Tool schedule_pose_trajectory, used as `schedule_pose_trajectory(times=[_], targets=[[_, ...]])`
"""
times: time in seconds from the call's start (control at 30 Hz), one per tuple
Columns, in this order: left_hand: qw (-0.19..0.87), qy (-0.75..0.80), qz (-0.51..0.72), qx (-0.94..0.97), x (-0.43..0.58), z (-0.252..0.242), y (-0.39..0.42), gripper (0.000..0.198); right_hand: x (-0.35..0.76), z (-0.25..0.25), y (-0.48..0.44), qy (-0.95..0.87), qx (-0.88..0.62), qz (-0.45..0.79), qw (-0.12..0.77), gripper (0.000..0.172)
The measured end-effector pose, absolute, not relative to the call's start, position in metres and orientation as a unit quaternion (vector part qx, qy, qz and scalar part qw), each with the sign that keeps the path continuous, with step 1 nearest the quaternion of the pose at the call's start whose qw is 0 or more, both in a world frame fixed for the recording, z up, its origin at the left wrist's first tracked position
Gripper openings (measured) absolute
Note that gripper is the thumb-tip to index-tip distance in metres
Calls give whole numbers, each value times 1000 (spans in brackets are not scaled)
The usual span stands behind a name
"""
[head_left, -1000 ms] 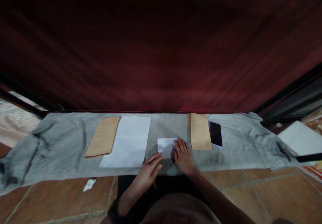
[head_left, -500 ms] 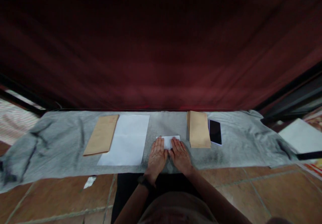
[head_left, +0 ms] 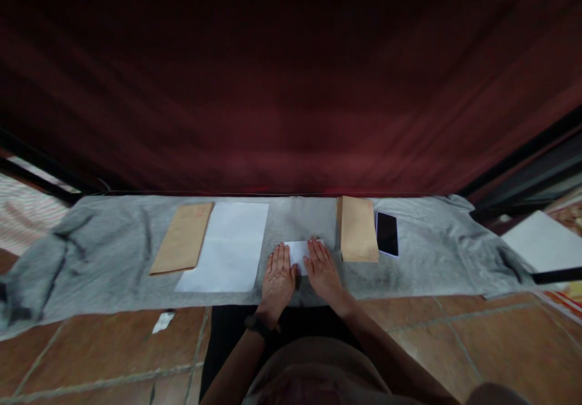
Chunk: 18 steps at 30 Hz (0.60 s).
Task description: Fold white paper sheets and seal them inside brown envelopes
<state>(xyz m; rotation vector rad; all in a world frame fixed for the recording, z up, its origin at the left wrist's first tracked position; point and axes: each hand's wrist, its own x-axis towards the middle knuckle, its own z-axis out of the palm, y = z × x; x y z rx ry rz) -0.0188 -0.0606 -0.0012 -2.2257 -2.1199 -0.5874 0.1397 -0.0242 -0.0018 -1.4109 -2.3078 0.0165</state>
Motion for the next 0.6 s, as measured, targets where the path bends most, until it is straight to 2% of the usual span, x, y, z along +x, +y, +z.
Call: schedule_pose_trajectory(times=[0.17,0.4,0.6], targets=[[-3,-681,-168,-713,-20,3,-63,58,122,-6,-25,-856,-480,28,189,49],[7,-676,-169,-718,-29,-1,-73,58,149,-16,-31,-840,-506,-17,195,60],[24,-647,-168,-743,-22,2,-80,56,154,-14,-32,-838,-516,-30,176,59]])
